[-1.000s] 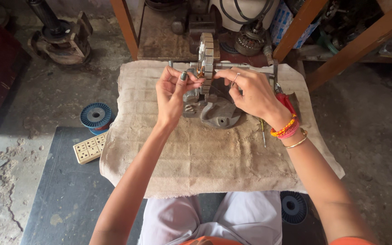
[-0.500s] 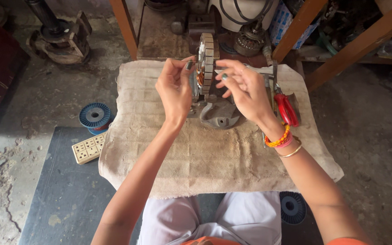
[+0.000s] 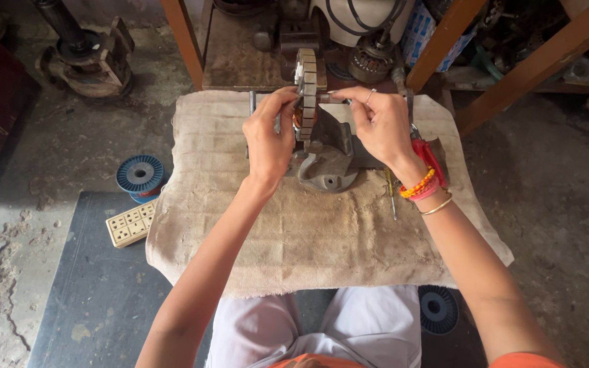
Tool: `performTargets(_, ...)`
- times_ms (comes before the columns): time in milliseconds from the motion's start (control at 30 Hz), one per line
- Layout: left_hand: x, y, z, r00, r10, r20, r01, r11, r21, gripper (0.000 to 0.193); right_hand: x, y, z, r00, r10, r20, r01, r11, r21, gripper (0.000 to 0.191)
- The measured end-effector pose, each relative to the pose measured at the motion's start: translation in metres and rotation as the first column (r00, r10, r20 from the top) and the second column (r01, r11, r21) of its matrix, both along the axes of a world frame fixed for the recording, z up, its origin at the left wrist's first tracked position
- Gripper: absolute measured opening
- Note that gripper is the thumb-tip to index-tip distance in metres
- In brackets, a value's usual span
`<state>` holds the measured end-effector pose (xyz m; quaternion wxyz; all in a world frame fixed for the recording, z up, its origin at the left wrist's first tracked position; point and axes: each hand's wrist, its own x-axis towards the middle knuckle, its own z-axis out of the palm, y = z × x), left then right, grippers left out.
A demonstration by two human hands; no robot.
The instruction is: The person works on an electric motor armature clamped in a bench vise, pressing and arranging copper wire windings around the armature slots by hand. At the start they use red-handled pliers on the windings, then continue seating and adjusting the wire turns with both hands.
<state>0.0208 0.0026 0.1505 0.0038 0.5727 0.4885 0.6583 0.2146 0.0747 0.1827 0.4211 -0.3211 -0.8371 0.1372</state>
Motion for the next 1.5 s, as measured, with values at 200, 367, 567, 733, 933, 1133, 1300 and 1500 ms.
performTargets(200, -0.01, 0.001, 0.002, 0.986, -0.15, 0.077, 0.158, 0.981, -0.111, 0.032, 0.012, -0.011, -0.016, 0.979, -0.098, 0.178, 0.054, 0.97, 0.236, 0.042)
performTargets(367, -0.008, 0.001, 0.006, 0.904, -0.239, 0.354, 0.291, 0.951, -0.101, 0.038, 0.02, -0.022, -0.011, 0.981, -0.113, 0.158, 0.079, 0.975, 0.208, 0.038)
performTargets(567, -0.042, 0.021, 0.026, 0.564, -0.229, 0.793, 0.594, 0.78, -0.198, 0.043, 0.021, -0.023, -0.006, 0.986, -0.06, 0.156, 0.028, 0.98, 0.198, 0.036)
performTargets(733, -0.061, 0.017, 0.024, 0.213, -0.118, 0.97, 0.696, 0.715, -0.066, 0.047, 0.021, -0.021, -0.015, 0.987, -0.016, 0.157, 0.006, 0.998, 0.068, 0.034)
performTargets(933, -0.029, -0.02, -0.008, 0.968, 0.144, -0.204, -0.174, 0.976, -0.133, 0.029, 0.026, -0.029, -0.023, 0.967, -0.052, 0.248, 0.039, 0.998, 0.057, 0.035)
performTargets(1133, 0.002, -0.033, -0.014, 0.602, 0.083, -0.794, 0.046, 0.989, 0.138, 0.05, 0.026, -0.054, 0.001, 0.964, 0.098, 0.246, -0.056, 0.984, -0.171, 0.028)
performTargets(1300, 0.003, -0.031, -0.01, 0.775, -0.04, -0.631, 0.124, 0.988, 0.091, 0.034, 0.025, -0.059, 0.032, 0.951, 0.21, 0.225, -0.137, 0.944, -0.301, 0.032)
performTargets(1500, -0.003, -0.047, -0.004, 0.917, -0.254, -0.306, 0.258, 0.966, -0.028, 0.033, -0.002, -0.041, 0.039, 0.902, 0.398, 0.169, -0.399, 0.917, -0.028, 0.048)
